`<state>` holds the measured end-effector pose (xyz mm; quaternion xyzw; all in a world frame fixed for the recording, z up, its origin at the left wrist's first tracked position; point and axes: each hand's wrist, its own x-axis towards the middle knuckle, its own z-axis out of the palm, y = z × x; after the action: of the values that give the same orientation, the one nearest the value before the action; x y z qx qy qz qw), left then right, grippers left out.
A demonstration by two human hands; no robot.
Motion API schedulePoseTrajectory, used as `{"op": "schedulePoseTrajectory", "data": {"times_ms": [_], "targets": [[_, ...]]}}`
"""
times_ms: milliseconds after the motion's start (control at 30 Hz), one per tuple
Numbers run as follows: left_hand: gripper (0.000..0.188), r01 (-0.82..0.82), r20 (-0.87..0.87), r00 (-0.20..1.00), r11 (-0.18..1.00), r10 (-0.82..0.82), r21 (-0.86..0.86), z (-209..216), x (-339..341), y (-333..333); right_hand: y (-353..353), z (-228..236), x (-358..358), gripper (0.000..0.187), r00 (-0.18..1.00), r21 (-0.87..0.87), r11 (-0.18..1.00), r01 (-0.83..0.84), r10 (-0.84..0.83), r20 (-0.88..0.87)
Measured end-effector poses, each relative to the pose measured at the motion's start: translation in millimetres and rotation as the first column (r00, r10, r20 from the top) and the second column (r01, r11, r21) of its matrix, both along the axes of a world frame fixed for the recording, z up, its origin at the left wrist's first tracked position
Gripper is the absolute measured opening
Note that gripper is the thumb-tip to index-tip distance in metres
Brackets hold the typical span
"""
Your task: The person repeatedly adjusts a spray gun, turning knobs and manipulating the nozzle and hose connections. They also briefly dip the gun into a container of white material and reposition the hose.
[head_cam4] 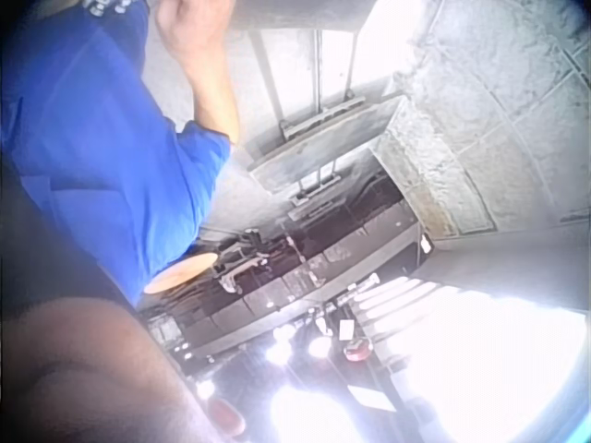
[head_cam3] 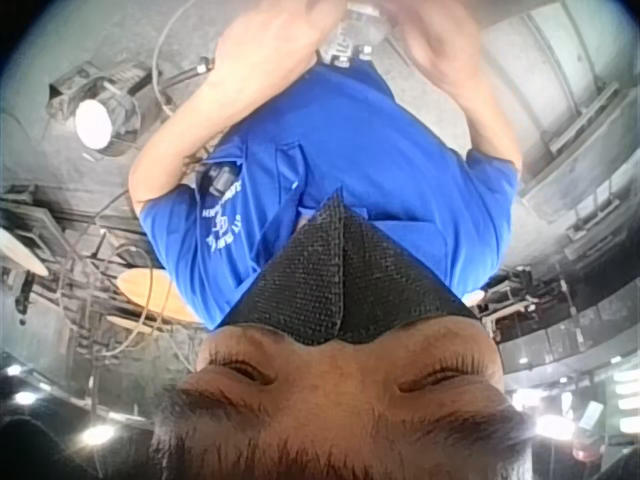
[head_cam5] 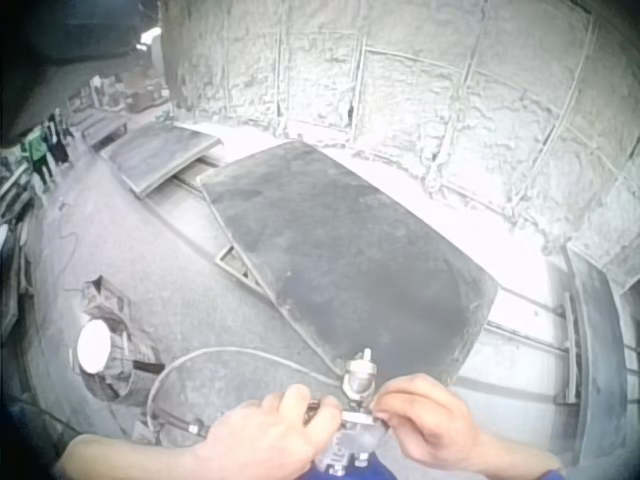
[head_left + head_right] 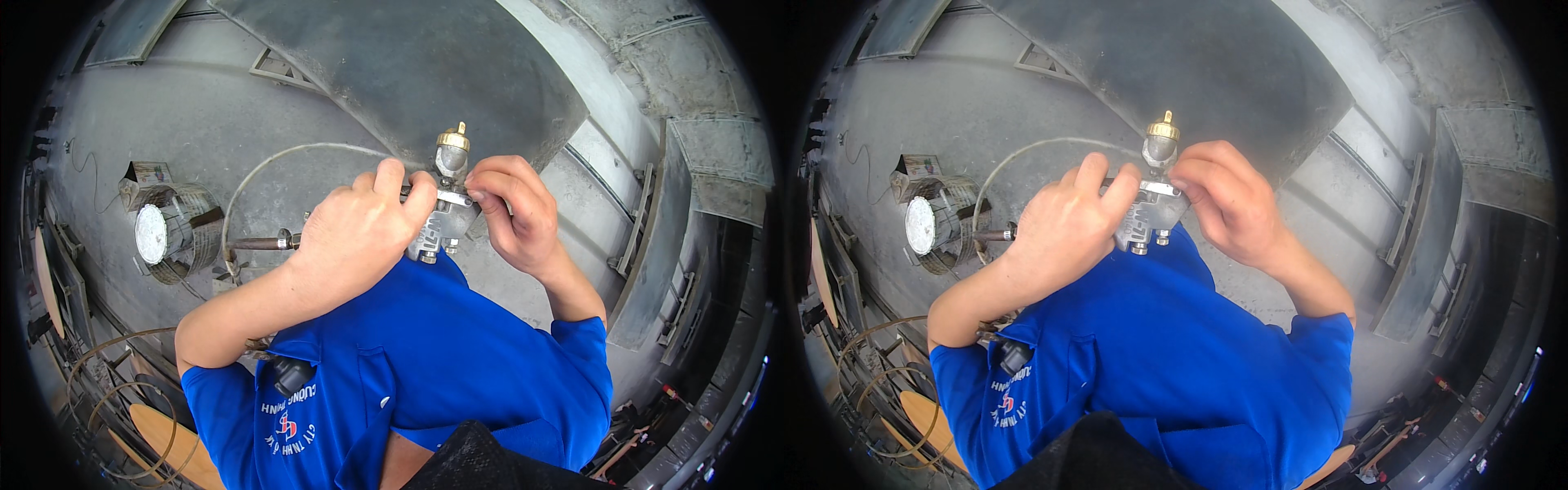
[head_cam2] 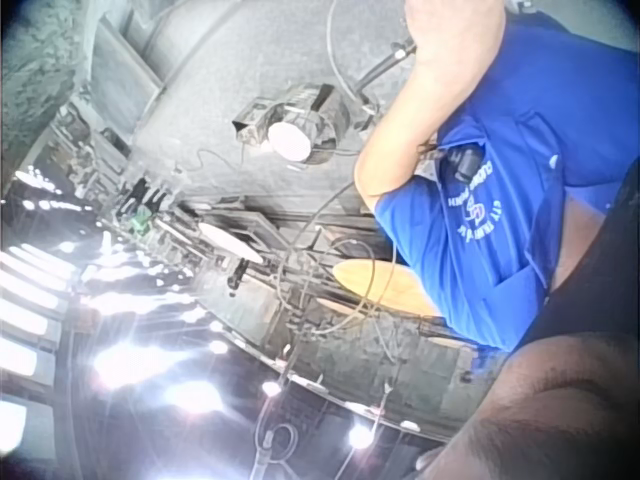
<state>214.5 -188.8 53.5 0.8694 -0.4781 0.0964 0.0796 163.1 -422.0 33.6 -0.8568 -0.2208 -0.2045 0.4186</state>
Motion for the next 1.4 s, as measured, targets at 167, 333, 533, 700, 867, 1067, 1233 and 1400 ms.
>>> {"op": "schedulePoseTrajectory", "data": {"times_ms": [167, 333, 533, 700, 867, 1067, 1233, 1400], "targets": [[0.028, -0.001, -0.061, 0.998, 1.0, 0.0, -0.023, -1, 0, 1, 2, -5, -4, 0.018, 0.999, 0.016, 0.999, 0.043, -0.042, -0.009], [0.027, 0.019, -0.079, 0.997, 0.999, -0.021, -0.033, -2, -1, 0, 3, -11, -7, 0.018, 0.998, 0.107, 0.993, 0.049, -0.046, -0.03], [0.027, 0.016, -0.078, 0.997, 1.0, -0.018, -0.018, -2, -2, 2, 4, -18, -10, 0.019, 0.998, 0.186, 0.982, 0.039, -0.028, -0.061], [0.028, 0.021, -0.067, 0.997, 1.0, -0.022, -0.017, -3, -1, 3, 5, -17, -11, 0.02, 0.999, 0.096, 0.995, 0.04, -0.039, -0.009], [0.027, 0.027, -0.058, 0.998, 0.999, -0.028, -0.028, -5, -1, 3, 7, -14, -9, 0.021, 0.997, 0.017, 0.998, 0.055, -0.056, 0.056], [0.022, 0.024, -0.1, 0.994, 0.996, -0.033, -0.092, -11, -3, 1, 5, -10, -8, 0.026, 0.998, 0.06, 0.997, 0.049, -0.051, 0.026], [0.024, 0.033, -0.136, 0.989, 0.992, -0.05, -0.122, -15, -6, 2, 3, -3, -13, 0.016, 0.983, 0.115, 0.988, 0.099, -0.079, -0.163], [0.025, 0.031, -0.149, 0.988, 0.993, -0.048, -0.109, -19, -6, 2, 8, 2, -14, 0.011, 0.945, 0.158, 0.975, 0.157, -0.102, -0.31]]}}
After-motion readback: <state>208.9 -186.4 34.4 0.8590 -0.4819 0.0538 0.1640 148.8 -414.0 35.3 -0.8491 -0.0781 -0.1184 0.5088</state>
